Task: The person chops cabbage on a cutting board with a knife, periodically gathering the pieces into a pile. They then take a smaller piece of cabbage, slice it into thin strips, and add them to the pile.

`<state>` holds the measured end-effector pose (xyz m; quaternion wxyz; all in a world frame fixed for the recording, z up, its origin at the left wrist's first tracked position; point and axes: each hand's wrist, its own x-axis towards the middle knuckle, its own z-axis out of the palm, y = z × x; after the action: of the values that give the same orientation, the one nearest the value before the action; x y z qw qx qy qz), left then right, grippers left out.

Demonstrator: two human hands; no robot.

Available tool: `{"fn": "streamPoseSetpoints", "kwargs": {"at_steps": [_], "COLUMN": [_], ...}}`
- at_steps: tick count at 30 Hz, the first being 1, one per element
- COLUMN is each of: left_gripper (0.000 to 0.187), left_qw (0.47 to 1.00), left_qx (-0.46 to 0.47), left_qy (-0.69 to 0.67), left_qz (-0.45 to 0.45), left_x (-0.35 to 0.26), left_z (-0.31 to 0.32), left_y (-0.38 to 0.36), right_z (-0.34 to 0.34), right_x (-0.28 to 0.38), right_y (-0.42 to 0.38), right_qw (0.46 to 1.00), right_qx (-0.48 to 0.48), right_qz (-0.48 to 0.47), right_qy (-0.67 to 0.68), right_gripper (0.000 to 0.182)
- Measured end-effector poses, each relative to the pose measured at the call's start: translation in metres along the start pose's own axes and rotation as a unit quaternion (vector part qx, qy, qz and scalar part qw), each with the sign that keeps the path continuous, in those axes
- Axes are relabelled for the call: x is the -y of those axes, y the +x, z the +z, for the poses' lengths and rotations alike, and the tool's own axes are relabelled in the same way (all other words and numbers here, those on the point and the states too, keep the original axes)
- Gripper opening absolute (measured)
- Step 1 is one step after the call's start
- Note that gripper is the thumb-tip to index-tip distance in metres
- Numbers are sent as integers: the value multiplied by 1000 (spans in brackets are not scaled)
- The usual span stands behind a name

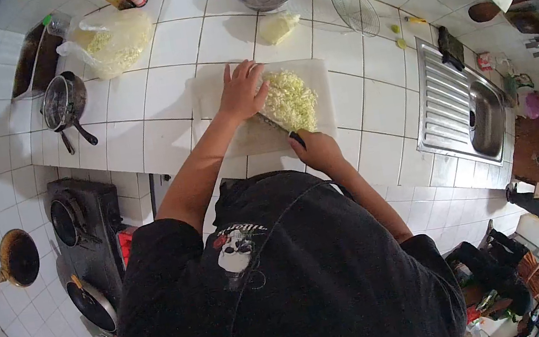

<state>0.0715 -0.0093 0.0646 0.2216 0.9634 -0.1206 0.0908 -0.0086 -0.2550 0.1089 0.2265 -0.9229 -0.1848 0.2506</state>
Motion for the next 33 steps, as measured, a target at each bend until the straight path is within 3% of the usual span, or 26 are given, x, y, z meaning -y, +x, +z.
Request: {"fn": "streamPoseSetpoints", "kwargs": {"at_steps": [7, 13, 16, 24, 33], "left_gripper": [51, 51, 53, 53, 50], "left_qw": [999, 996, 1000, 1000, 997], "left_qx": [-50, -84, -5, 1, -67], "left_qy": [6, -10, 15, 11, -28], "left_qz": [11, 28, -2, -9, -21], "left_x": [3, -4, -1, 2, -3], "left_z": [6, -20, -21, -1, 3], "left_y": [32, 26, 10, 1, 41], "right_z": [-34, -26, -13, 3, -65], "right_x": [2, 11, 16, -4, -4], "right_y": [13, 4, 0, 3, 18], "right_qw": [997, 999, 1000, 999, 997], "right_qx": [-43, -33, -1, -11, -17], "right_qz": [-4, -14, -2, -28, -10], "right_qy": [-63, -15, 13, 27, -74], "right_gripper": [42, 43, 44, 42, 41]}}
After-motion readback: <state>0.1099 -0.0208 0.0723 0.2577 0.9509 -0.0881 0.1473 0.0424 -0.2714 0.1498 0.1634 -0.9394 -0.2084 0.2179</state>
